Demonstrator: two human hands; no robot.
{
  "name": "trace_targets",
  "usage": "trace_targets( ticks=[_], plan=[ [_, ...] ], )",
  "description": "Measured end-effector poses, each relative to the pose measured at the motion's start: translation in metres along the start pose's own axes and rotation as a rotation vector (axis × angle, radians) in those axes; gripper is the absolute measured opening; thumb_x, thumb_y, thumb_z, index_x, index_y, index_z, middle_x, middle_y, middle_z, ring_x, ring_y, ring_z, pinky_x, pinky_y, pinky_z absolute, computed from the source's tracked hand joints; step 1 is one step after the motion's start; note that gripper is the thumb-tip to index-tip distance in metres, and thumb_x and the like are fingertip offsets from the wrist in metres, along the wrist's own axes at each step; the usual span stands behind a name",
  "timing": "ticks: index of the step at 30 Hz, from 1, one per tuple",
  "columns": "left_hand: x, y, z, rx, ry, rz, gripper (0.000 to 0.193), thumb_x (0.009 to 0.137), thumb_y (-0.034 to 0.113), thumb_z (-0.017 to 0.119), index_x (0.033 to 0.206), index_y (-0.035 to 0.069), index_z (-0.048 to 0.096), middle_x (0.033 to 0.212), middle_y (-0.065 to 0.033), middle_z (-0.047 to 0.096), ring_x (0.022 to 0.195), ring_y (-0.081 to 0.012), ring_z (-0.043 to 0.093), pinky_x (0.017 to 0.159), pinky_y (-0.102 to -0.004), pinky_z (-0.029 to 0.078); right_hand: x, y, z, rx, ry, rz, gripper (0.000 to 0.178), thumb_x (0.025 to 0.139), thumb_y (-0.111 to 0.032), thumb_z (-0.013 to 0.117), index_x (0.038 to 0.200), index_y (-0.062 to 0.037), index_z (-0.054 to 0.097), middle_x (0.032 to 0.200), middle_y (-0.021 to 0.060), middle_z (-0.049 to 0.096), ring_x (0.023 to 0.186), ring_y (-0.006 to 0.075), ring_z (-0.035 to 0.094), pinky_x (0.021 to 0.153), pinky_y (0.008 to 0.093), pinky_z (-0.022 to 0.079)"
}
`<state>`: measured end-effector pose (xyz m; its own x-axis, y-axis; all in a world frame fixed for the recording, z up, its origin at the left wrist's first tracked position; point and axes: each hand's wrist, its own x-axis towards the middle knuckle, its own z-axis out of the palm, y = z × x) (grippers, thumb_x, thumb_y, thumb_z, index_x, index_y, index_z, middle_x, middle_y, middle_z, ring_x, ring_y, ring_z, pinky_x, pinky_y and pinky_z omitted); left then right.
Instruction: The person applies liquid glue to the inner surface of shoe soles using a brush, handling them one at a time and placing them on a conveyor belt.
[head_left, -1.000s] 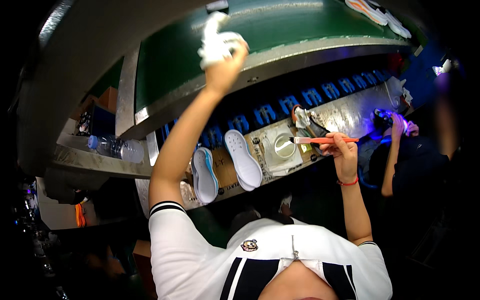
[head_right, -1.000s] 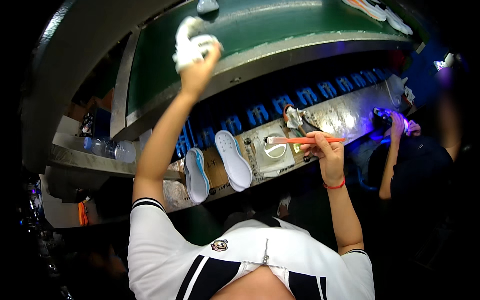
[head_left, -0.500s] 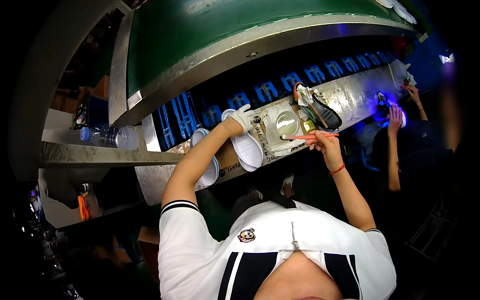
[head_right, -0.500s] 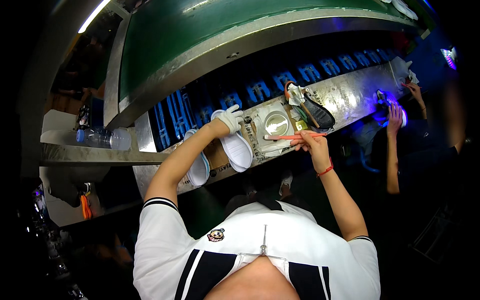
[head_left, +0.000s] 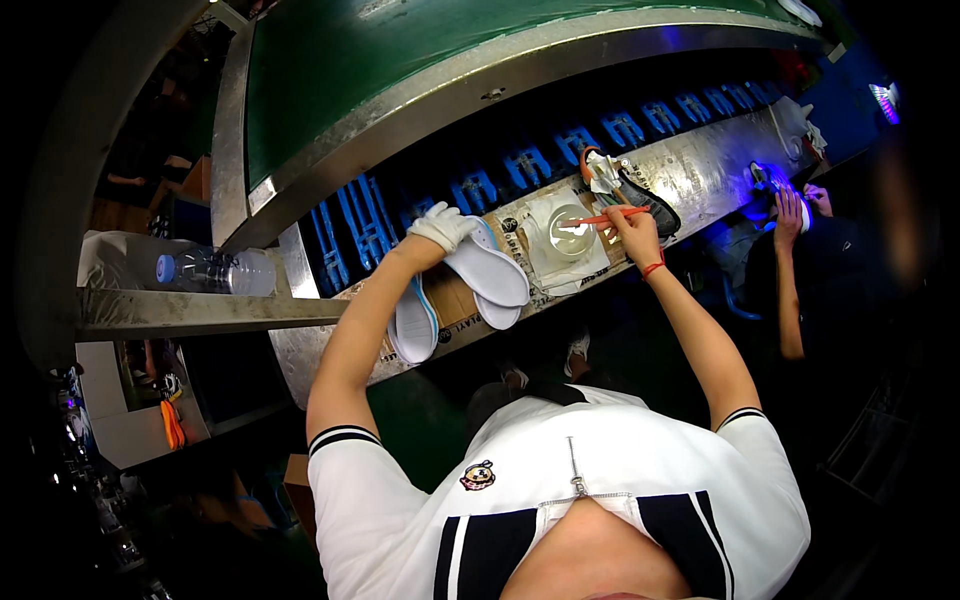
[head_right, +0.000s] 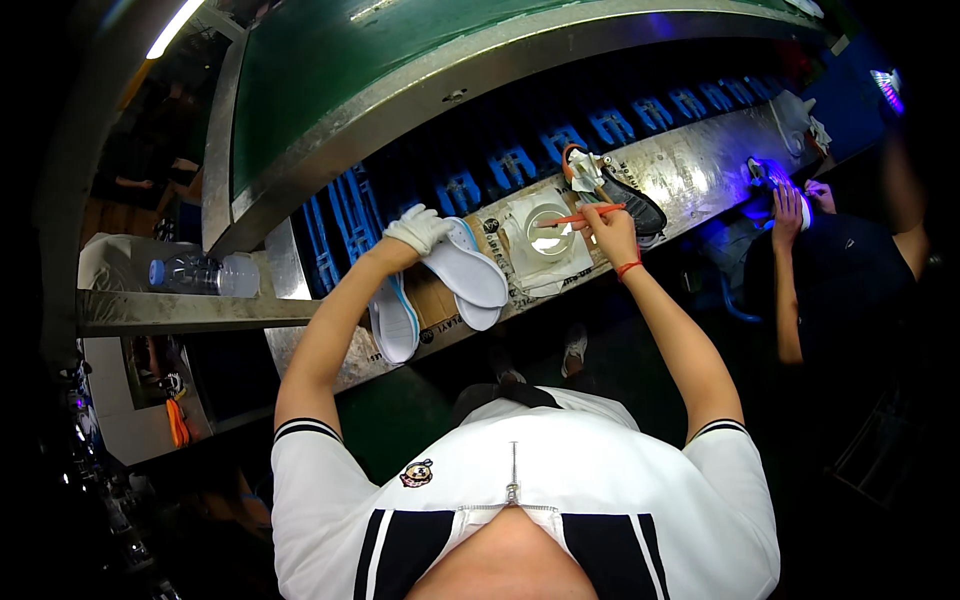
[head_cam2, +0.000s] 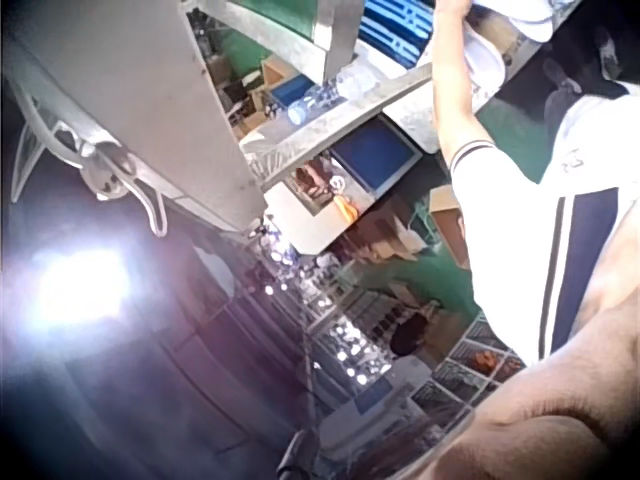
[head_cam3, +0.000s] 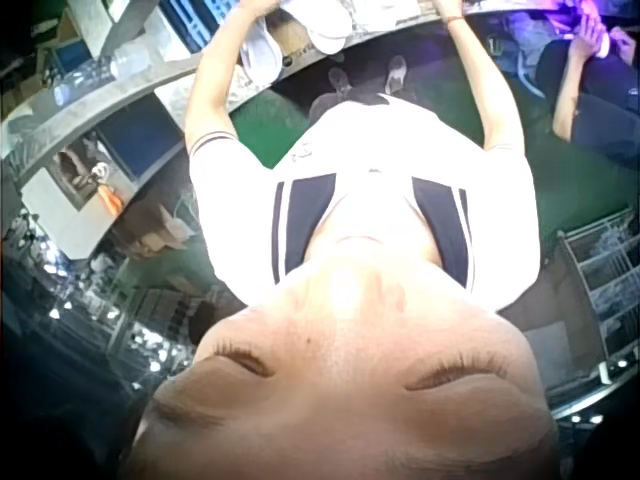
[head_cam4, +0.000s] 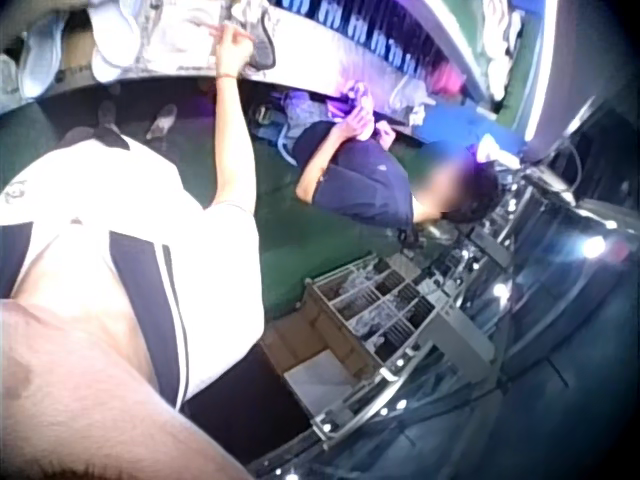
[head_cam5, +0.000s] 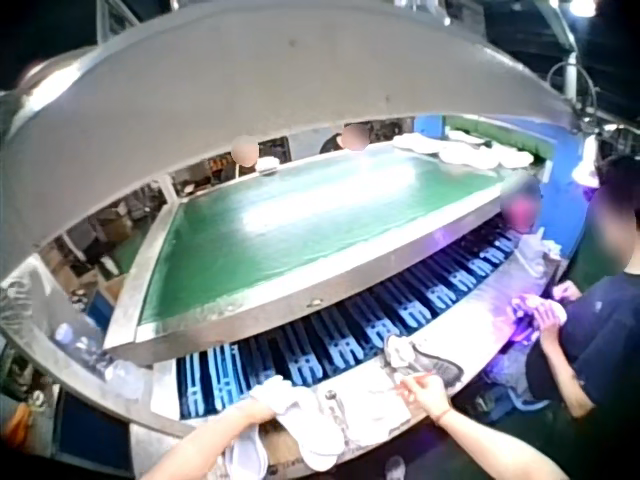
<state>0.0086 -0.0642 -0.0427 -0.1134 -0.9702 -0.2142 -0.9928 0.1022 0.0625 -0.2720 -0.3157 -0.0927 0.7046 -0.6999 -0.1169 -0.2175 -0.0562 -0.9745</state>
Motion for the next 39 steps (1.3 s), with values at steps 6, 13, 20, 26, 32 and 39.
trace_targets(
  ticks=[6,13,20,26,32,39],
  plan=[
    [0.01,0.023,0.024,0.182,-0.148,0.045,0.061,0.047,0.016,0.083,0.104,0.013,0.059,0.103,-0.0048,0.06,0.104,-0.0241,0.055,0.097,-0.039,0.037,0.009,0.005,0.017,-0.16,-0.028,-0.048,0.03,0.091,-0.025,0.059,0.092,0.0028,0.069,0.069,0.0074,0.07,0.053,0.0094,0.06,0.051,0.0234,0.047],
    [-0.012,0.029,-0.019,-0.079,-0.099,-0.194,0.057,0.049,0.027,0.082,0.097,0.007,0.058,0.091,-0.0121,0.064,0.087,-0.0294,0.061,0.083,-0.0375,0.045,0.004,0.003,0.021,-0.244,-0.02,-0.022,0.03,0.09,-0.026,0.059,0.092,0.0023,0.069,0.068,0.0071,0.07,0.053,0.0108,0.061,0.052,0.0259,0.048],
    [-0.071,0.072,-0.002,-1.423,0.253,-0.61,0.066,0.074,0.028,0.075,0.125,-0.002,0.046,0.111,-0.0161,0.061,0.102,-0.0251,0.061,0.087,-0.0324,0.047,-0.001,0.001,0.001,-0.044,-0.046,0.04,0.026,0.092,-0.018,0.056,0.093,0.0048,0.068,0.072,0.0092,0.07,0.055,0.0091,0.06,0.051,0.0233,0.047],
    [-0.093,0.116,0.004,-2.14,0.567,-0.604,0.072,0.071,0.018,0.072,0.133,-0.002,0.041,0.121,-0.0149,0.057,0.107,-0.0286,0.059,0.093,-0.0362,0.048,0.001,-0.033,-0.003,0.179,-0.026,-0.119,0.027,0.092,-0.017,0.055,0.095,0.008,0.066,0.075,0.0104,0.07,0.056,0.0092,0.059,0.053,0.0228,0.047],
    [-0.061,0.151,0.007,-2.969,0.768,-0.214,0.075,0.085,0.05,0.046,0.141,0.001,0.035,0.131,-0.024,0.05,0.112,-0.0388,0.057,0.095,-0.0479,0.048,0.009,-0.025,-0.014,0.061,-0.06,0.143,0.027,0.093,-0.016,0.054,0.095,0.0087,0.065,0.08,0.0152,0.07,0.057,0.0126,0.062,0.054,0.0222,0.047],
    [-0.028,0.16,-0.002,-2.624,0.548,-0.566,0.057,0.091,0.043,0.04,0.126,0.0,0.051,0.107,-0.0145,0.066,0.086,-0.0221,0.069,0.076,-0.0344,0.058,-0.018,-0.113,0.002,0.289,-0.27,-0.022,0.027,0.095,-0.013,0.052,0.097,0.0108,0.064,0.08,0.0146,0.069,0.065,0.013,0.063,0.062,0.0218,0.049]
  ],
)
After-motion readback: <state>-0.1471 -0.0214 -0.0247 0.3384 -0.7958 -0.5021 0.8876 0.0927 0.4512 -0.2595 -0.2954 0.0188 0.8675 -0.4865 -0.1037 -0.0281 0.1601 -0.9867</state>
